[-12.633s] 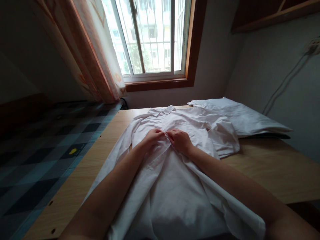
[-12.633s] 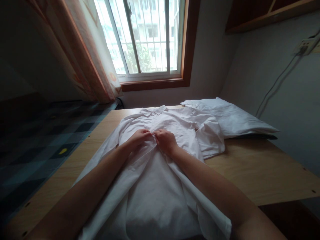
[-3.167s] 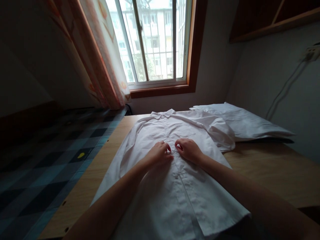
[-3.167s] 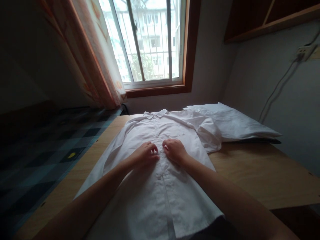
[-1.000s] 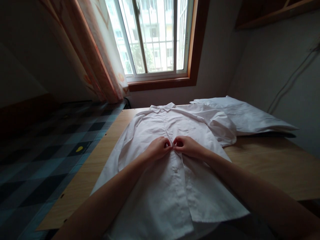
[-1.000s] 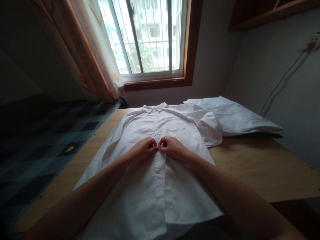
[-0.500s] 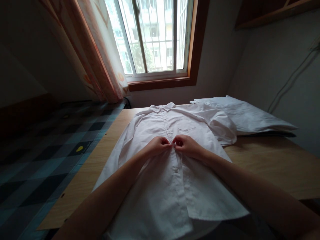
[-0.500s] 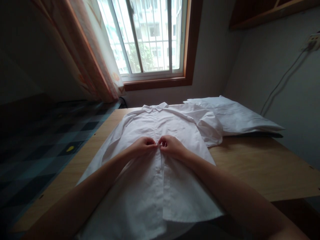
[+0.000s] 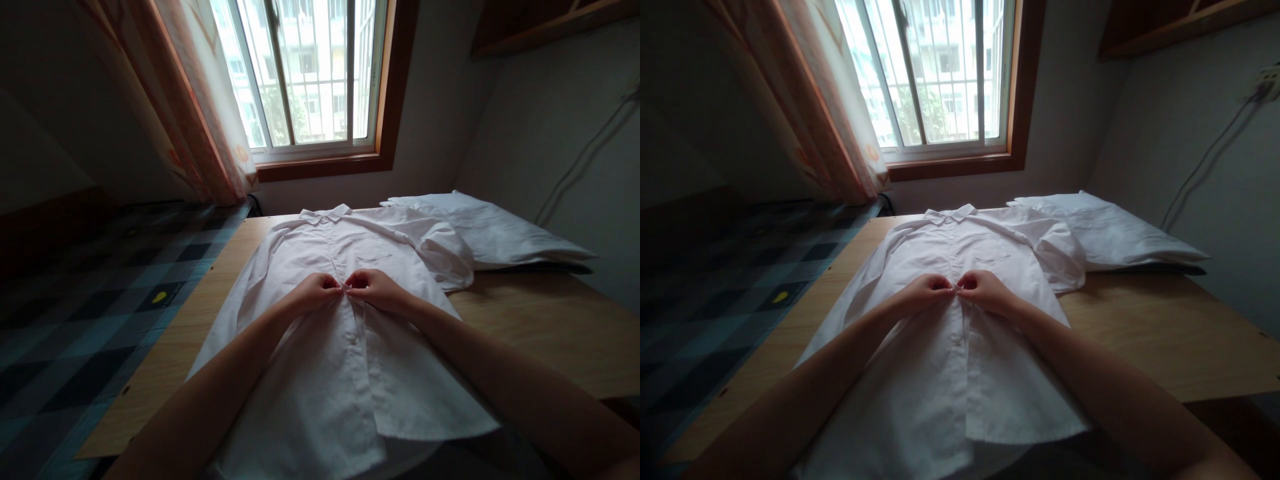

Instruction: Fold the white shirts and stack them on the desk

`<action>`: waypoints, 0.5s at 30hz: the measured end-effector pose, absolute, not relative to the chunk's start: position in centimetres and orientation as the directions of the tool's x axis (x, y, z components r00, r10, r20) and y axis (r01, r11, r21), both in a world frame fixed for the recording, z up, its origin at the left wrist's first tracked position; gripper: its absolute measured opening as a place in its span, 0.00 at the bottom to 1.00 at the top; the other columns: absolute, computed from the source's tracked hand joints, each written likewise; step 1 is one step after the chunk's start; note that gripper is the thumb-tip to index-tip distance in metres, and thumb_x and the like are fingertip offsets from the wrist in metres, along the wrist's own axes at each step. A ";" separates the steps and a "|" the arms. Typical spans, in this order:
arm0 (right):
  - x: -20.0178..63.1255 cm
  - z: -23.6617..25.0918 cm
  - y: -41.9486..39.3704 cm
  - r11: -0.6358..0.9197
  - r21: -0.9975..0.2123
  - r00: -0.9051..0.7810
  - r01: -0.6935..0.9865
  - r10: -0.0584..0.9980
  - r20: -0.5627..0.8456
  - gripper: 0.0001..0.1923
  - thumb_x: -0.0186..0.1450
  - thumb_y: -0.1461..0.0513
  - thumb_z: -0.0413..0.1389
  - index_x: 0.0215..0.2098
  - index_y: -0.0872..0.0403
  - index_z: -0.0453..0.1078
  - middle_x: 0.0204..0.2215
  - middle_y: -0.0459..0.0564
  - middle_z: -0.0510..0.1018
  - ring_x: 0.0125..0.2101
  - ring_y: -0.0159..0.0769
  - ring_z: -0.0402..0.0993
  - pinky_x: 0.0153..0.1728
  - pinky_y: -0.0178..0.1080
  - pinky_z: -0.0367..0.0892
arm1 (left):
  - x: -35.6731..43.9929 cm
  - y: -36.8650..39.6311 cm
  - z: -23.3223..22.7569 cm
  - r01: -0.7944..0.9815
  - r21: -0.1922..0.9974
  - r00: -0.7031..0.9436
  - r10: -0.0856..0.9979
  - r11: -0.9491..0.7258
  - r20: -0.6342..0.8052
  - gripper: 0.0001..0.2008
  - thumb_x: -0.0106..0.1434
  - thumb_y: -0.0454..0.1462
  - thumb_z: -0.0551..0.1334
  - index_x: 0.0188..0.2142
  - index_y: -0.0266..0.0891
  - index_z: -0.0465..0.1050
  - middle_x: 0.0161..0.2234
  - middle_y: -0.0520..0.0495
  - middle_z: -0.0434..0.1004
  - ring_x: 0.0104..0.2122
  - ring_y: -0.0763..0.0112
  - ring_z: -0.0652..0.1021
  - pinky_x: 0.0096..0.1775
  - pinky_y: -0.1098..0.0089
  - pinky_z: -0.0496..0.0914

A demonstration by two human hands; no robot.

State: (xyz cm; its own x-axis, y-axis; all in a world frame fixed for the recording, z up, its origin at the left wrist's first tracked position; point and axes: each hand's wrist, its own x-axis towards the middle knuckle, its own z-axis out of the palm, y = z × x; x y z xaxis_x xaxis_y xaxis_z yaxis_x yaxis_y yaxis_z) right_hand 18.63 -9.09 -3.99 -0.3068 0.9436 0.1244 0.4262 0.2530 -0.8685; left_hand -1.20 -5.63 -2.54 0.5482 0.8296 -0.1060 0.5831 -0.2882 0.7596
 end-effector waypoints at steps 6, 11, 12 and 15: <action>18.9 -4.1 -9.2 0.196 -0.931 -0.362 0.308 0.929 0.076 0.13 0.58 0.57 0.60 0.36 0.58 0.78 0.28 0.48 0.79 0.27 0.33 0.70 0.28 0.33 0.62 | -1.1 -5.9 -2.2 0.575 0.771 0.548 0.828 -0.273 -0.116 0.16 0.53 0.47 0.61 0.29 0.35 0.76 0.24 0.52 0.71 0.26 0.72 0.67 0.28 0.72 0.59; 18.9 -4.5 -8.9 0.160 -0.933 -0.342 0.323 0.939 0.042 0.13 0.60 0.58 0.57 0.35 0.58 0.79 0.24 0.47 0.77 0.23 0.30 0.66 0.23 0.32 0.58 | -1.1 -5.8 -2.4 0.575 0.770 0.546 0.831 -0.277 -0.109 0.17 0.53 0.48 0.61 0.29 0.34 0.76 0.25 0.51 0.73 0.26 0.71 0.68 0.28 0.72 0.60; 18.9 -4.6 -8.7 0.156 -0.936 -0.331 0.316 0.943 0.046 0.13 0.59 0.59 0.57 0.35 0.58 0.79 0.24 0.47 0.78 0.23 0.30 0.67 0.24 0.32 0.59 | -1.1 -5.8 -2.4 0.574 0.770 0.545 0.831 -0.279 -0.106 0.17 0.53 0.48 0.61 0.29 0.34 0.77 0.25 0.50 0.73 0.26 0.71 0.69 0.29 0.72 0.60; 18.8 -5.1 -8.3 0.127 -0.953 -0.284 0.276 0.958 0.045 0.12 0.54 0.60 0.60 0.34 0.57 0.80 0.27 0.48 0.80 0.25 0.32 0.69 0.27 0.33 0.62 | -1.1 -5.8 -2.3 0.580 0.766 0.540 0.835 -0.278 -0.106 0.17 0.52 0.47 0.61 0.30 0.34 0.77 0.25 0.50 0.74 0.27 0.71 0.70 0.29 0.72 0.61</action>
State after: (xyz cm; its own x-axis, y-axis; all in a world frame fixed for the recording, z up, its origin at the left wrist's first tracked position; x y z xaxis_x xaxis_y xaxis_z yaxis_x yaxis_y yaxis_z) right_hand 18.84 -8.35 -5.05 -0.2837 0.9578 0.0455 0.2759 0.1270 -0.9528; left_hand -1.06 -5.80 -2.26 0.5400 0.8349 -0.1064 0.5801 -0.2776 0.7658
